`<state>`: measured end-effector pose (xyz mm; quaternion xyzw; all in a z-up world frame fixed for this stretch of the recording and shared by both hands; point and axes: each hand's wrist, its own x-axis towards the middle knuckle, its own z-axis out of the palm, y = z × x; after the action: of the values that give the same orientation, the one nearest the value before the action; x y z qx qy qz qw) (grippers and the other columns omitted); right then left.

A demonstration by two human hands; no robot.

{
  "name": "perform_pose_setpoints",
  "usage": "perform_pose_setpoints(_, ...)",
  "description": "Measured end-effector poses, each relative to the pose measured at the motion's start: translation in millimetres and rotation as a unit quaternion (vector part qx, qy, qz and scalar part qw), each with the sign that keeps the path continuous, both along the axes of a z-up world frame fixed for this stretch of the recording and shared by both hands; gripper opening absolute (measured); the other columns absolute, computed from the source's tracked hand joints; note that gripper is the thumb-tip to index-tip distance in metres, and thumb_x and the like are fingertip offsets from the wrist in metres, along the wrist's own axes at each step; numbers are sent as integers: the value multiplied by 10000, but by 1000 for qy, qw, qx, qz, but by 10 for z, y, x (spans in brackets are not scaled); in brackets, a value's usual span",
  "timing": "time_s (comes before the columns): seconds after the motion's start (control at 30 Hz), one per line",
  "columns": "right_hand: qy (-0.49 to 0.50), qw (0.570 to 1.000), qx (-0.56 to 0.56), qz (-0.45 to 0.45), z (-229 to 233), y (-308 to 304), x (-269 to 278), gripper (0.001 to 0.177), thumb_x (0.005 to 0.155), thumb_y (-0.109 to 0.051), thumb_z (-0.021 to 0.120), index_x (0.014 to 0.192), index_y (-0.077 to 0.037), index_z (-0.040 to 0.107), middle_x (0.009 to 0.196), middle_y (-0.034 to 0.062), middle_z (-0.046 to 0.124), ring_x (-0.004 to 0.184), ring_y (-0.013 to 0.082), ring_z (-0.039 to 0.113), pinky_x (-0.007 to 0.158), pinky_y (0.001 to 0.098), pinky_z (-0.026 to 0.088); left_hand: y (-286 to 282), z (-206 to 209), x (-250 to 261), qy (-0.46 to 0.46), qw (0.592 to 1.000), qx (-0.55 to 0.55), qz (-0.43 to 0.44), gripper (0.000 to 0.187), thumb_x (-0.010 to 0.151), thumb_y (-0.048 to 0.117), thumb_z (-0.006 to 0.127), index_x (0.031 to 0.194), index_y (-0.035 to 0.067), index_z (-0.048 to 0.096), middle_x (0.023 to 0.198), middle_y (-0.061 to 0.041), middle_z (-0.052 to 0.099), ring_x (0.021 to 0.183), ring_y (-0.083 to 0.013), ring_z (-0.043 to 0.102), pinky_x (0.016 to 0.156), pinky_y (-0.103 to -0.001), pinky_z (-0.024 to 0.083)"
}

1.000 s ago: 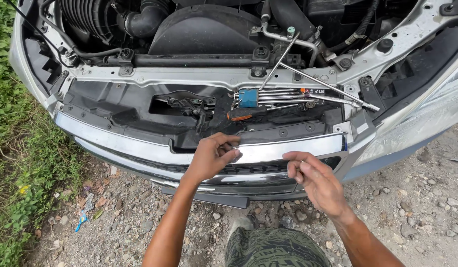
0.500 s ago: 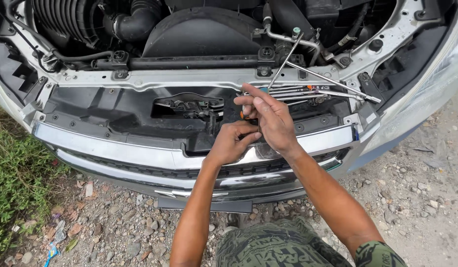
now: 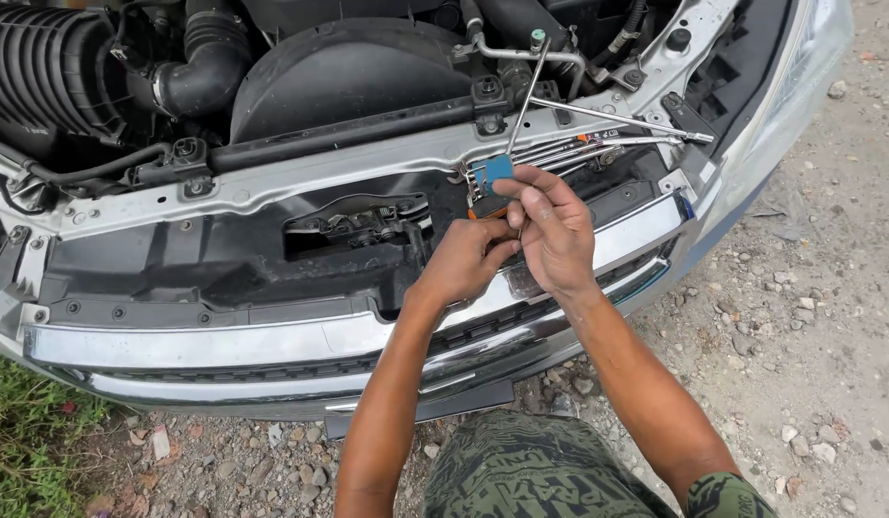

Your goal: The person uses a wrench and socket set to tighten bolts on the front bumper of a silver car with the hood open. They work on the central grille area and then move to the side to align and secure the bumper cover.

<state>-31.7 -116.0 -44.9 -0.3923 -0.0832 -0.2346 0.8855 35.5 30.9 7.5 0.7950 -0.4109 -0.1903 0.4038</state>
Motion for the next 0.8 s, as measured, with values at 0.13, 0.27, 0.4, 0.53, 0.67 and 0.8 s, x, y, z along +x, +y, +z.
perform_pose_setpoints(0.13,-16,999,2,-44,40,70,-34,257,1112,-74,561,1351,6,610,1256,168,707,914,107,571,888,265,523,19,-89,92,-19,998,-49,-35,186,935,157,698,1028,0,734,812,-182,704,634,-287,640,620,-404,491)
perform_pose_setpoints(0.27,-8,997,3,-77,33,146,-92,200,1112,-76,578,1299,-13,609,1222,148,707,949,127,618,878,279,541,38,-172,134,-54,990,-114,-62,180,920,131,702,1057,22,745,931,-166,737,741,-315,706,665,-400,532)
perform_pose_setpoints(0.4,-5,995,-12,-102,95,162,-121,196,1102,-94,578,1281,-19,610,1198,144,720,952,131,645,799,284,556,28,-262,159,-56,987,-134,-74,189,919,127,704,1076,33,754,970,-164,749,793,-328,726,709,-395,551)
perform_pose_setpoints(0.53,63,970,-123,-199,145,269,-197,218,1101,-98,593,1290,9,608,1136,142,734,951,136,688,838,286,580,13,-335,191,-88,984,-133,-80,183,911,115,714,1064,27,762,954,-173,740,818,-354,716,722,-415,547)
perform_pose_setpoints(0.67,87,905,-235,-344,287,450,-221,354,1035,-103,661,1322,22,497,1052,118,731,968,149,734,830,273,608,0,-393,217,-114,976,-157,-97,184,906,91,712,1066,7,752,969,-178,740,871,-366,715,760,-426,556)
perform_pose_setpoints(0.8,113,878,-240,-399,208,418,-204,304,1054,-105,658,1292,64,574,1102,125,738,1003,176,741,878,269,609,22,-279,149,-86,985,-121,-81,188,911,91,705,1075,13,752,947,-171,740,831,-347,723,743,-420,555)
